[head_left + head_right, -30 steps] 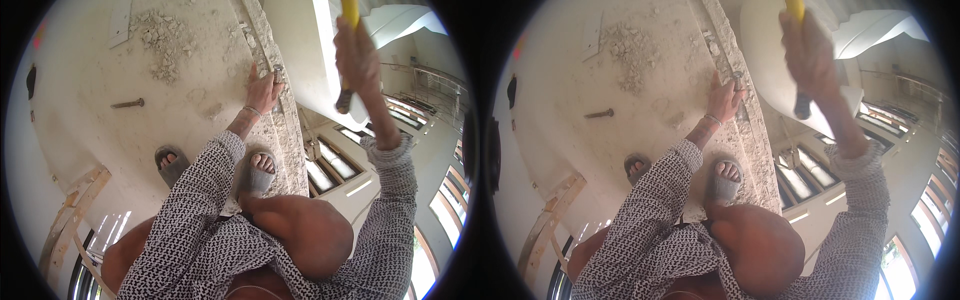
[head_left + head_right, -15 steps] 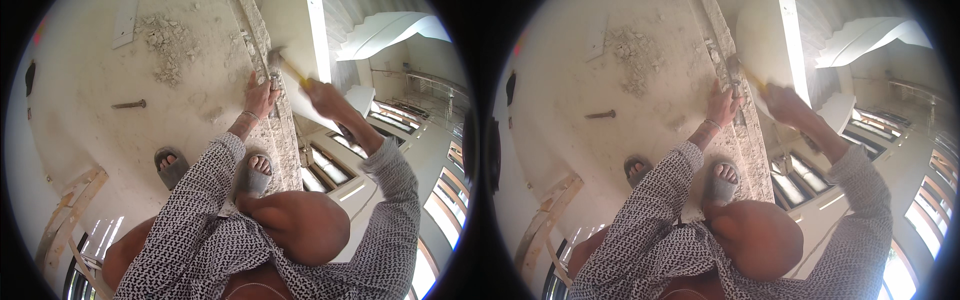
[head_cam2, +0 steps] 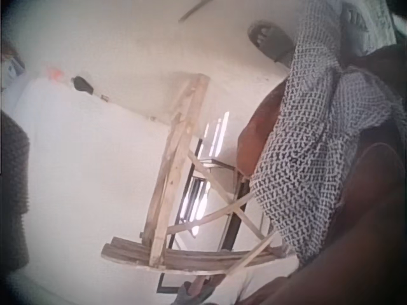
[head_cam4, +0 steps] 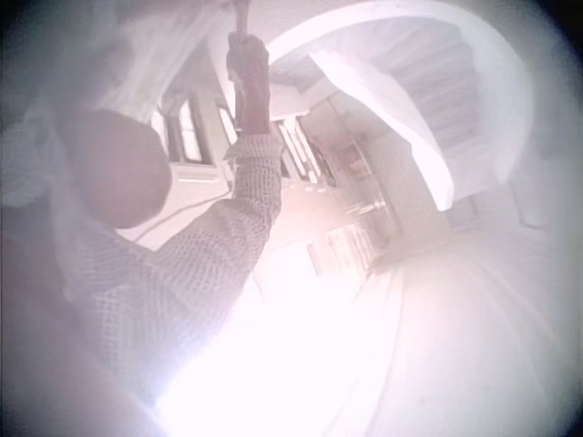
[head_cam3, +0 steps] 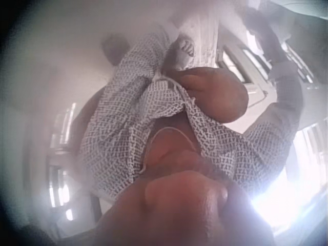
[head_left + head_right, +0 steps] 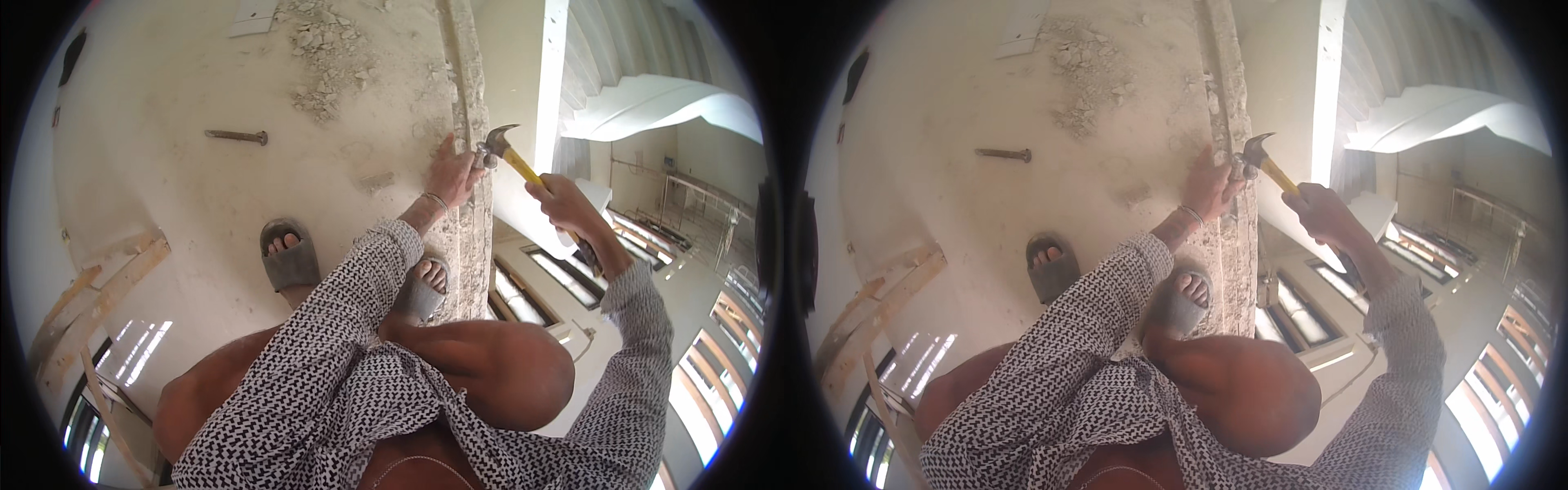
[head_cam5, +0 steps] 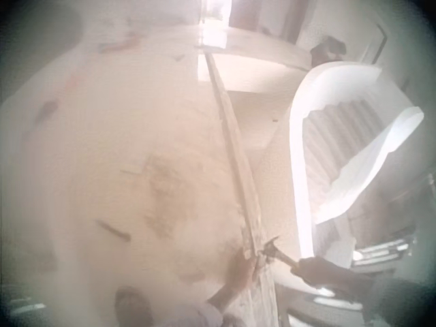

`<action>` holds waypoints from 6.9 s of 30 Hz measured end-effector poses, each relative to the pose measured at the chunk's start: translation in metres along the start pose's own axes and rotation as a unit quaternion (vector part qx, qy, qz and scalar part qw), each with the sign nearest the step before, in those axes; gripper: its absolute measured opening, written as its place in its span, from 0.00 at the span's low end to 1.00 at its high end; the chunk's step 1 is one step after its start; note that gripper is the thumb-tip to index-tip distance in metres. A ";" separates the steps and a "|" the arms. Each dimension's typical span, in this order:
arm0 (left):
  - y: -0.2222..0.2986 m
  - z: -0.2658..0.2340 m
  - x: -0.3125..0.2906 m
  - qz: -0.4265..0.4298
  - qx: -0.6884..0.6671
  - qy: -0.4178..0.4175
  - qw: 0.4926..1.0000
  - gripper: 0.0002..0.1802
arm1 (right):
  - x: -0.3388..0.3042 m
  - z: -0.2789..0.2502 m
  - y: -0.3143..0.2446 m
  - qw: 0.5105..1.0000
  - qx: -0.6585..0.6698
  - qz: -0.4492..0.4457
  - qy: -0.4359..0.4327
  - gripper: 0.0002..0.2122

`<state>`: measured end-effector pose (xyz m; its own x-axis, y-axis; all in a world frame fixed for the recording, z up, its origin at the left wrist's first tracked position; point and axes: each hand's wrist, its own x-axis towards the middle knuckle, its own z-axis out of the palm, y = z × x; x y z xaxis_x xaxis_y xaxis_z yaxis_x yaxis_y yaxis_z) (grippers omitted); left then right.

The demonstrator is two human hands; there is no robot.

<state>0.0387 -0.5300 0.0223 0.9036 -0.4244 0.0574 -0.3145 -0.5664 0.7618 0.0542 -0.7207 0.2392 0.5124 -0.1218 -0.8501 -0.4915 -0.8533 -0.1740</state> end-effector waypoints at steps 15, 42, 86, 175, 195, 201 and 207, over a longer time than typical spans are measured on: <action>-0.005 0.004 -0.011 0.063 -0.087 0.056 0.993 0.15 | -0.056 0.003 -0.025 0.913 0.340 -0.048 0.219 0.14; 0.000 -0.013 -0.022 0.028 -0.098 -0.017 0.995 0.16 | -0.064 -0.066 -0.037 0.826 0.259 -0.278 0.416 0.11; 0.006 0.015 -0.015 -0.001 -0.029 0.035 0.999 0.16 | -0.008 -0.045 0.020 0.936 0.021 -0.215 0.278 0.12; 0.006 0.021 -0.019 0.050 0.040 0.029 0.998 0.19 | -0.002 0.011 0.029 0.999 -0.016 0.036 -0.016 0.17; 0.014 -0.004 -0.008 -0.010 0.060 -0.094 0.994 0.18 | -0.001 -0.081 -0.060 0.900 0.213 -0.245 0.290 0.10; 0.007 0.020 -0.012 0.028 0.071 -0.037 0.996 0.22 | 0.004 -0.009 0.007 0.998 0.050 0.019 -0.039 0.15; 0.003 0.010 -0.011 -0.017 -0.004 -0.069 0.997 0.20 | -0.007 -0.096 -0.066 0.887 0.295 -0.215 0.283 0.14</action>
<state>0.0244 -0.5346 0.0175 0.8647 -0.4991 -0.0570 -0.2818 -0.5758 0.7675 0.1506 -0.7126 0.3040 0.9313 -0.2263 -0.2855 -0.3622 -0.4898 -0.7930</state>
